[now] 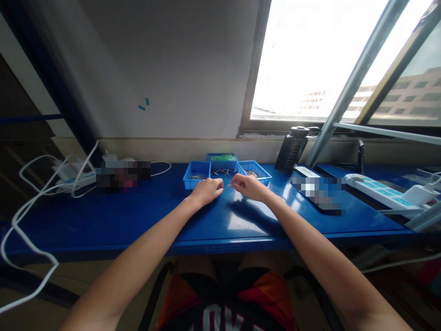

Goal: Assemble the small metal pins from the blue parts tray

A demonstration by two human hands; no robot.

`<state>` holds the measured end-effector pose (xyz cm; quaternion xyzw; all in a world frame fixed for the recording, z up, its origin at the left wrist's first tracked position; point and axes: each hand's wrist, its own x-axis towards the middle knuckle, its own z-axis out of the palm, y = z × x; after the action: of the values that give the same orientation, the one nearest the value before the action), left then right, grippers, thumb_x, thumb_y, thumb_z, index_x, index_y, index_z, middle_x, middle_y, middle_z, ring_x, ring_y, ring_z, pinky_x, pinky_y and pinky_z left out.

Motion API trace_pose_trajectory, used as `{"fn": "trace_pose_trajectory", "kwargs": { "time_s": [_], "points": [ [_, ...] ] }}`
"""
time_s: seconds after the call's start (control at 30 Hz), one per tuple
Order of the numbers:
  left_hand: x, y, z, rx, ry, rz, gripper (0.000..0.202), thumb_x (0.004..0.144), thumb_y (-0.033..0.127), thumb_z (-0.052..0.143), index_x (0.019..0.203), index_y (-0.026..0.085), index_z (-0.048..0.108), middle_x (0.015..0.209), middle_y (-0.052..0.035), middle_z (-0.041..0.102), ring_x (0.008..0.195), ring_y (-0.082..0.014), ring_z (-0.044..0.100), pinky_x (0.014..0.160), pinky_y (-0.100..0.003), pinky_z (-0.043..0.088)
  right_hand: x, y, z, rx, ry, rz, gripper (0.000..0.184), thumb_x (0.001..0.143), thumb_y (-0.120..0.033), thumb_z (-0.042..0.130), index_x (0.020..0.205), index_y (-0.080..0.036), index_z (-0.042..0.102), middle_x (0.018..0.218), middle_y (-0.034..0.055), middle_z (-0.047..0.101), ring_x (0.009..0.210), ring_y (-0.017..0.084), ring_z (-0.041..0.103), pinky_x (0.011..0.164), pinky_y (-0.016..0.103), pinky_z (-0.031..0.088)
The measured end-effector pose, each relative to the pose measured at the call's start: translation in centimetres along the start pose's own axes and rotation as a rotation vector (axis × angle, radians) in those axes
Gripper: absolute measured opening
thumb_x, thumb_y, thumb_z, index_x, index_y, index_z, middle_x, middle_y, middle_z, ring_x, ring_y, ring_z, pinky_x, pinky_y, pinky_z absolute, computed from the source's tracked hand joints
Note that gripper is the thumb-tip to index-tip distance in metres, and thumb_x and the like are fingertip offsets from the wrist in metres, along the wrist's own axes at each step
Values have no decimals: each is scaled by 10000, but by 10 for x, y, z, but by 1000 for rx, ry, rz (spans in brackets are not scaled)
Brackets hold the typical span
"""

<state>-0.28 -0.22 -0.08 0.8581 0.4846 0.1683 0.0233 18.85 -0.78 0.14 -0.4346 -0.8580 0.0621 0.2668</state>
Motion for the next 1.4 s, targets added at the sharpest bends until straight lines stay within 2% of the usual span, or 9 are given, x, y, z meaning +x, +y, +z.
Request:
{"fn": "trace_pose_trajectory", "kwargs": {
  "time_s": [0.13,0.33,0.47,0.6,0.7,0.8,1.0,1.17,1.4],
  "points": [
    [-3,3,-9,-71,24,74,283,796,399,435,980,230,568,738,-12,636,684,-162,589,606,-229,413,1,7,-7,-43,145,51,152,779,-277,473,842,-191,581,586,-16,570,517,90,478,536,195,344],
    [-7,1,-35,-95,107,89,288,812,397,404,931,215,594,747,-6,636,676,-141,578,602,-215,404,-5,37,-23,-214,429,384,204,772,-309,453,856,-179,587,623,20,600,553,127,517,537,222,342],
    [-13,-34,-64,-79,249,11,314,808,400,394,919,188,597,790,-19,639,688,-141,563,633,-220,410,-6,40,-25,-273,382,455,223,759,-321,481,906,-182,573,651,33,610,581,146,529,541,231,339],
    [-32,-110,-94,130,364,-181,322,789,385,416,969,173,579,920,-46,619,834,-169,551,752,-241,406,-1,15,-16,-184,399,236,270,810,-310,424,1033,-186,513,655,14,584,594,135,515,576,222,355],
    [-51,-171,-110,408,277,-341,412,762,416,449,1053,142,551,1047,-98,564,960,-225,497,820,-294,385,3,-3,-4,-100,245,76,257,817,-282,424,1041,-190,509,636,-2,570,549,115,491,574,213,349],
    [-66,-212,-118,586,176,-506,549,741,486,460,1160,133,489,1105,-110,529,963,-233,480,829,-315,377,3,-9,4,-77,85,-12,249,813,-261,437,1042,-201,516,616,-12,562,540,109,481,556,210,331],
    [-79,-235,-116,648,47,-565,648,717,600,423,1219,192,442,1101,-82,556,929,-239,485,782,-309,377,2,1,6,-69,27,6,236,811,-246,439,1023,-206,534,598,-17,555,535,104,471,555,211,327],
    [-84,-247,-109,496,58,-642,618,681,546,526,1180,189,458,1027,-57,600,902,-230,508,758,-278,385,2,3,7,-57,7,3,234,805,-245,446,1014,-202,542,592,-19,554,522,98,467,560,212,334],
    [-85,-267,-108,249,94,-701,570,713,589,437,1138,219,518,1032,-49,609,838,-205,534,668,-240,414,1,2,6,-55,-16,0,226,806,-250,450,1002,-198,549,599,-16,562,527,96,476,568,212,343]
  ]
}}
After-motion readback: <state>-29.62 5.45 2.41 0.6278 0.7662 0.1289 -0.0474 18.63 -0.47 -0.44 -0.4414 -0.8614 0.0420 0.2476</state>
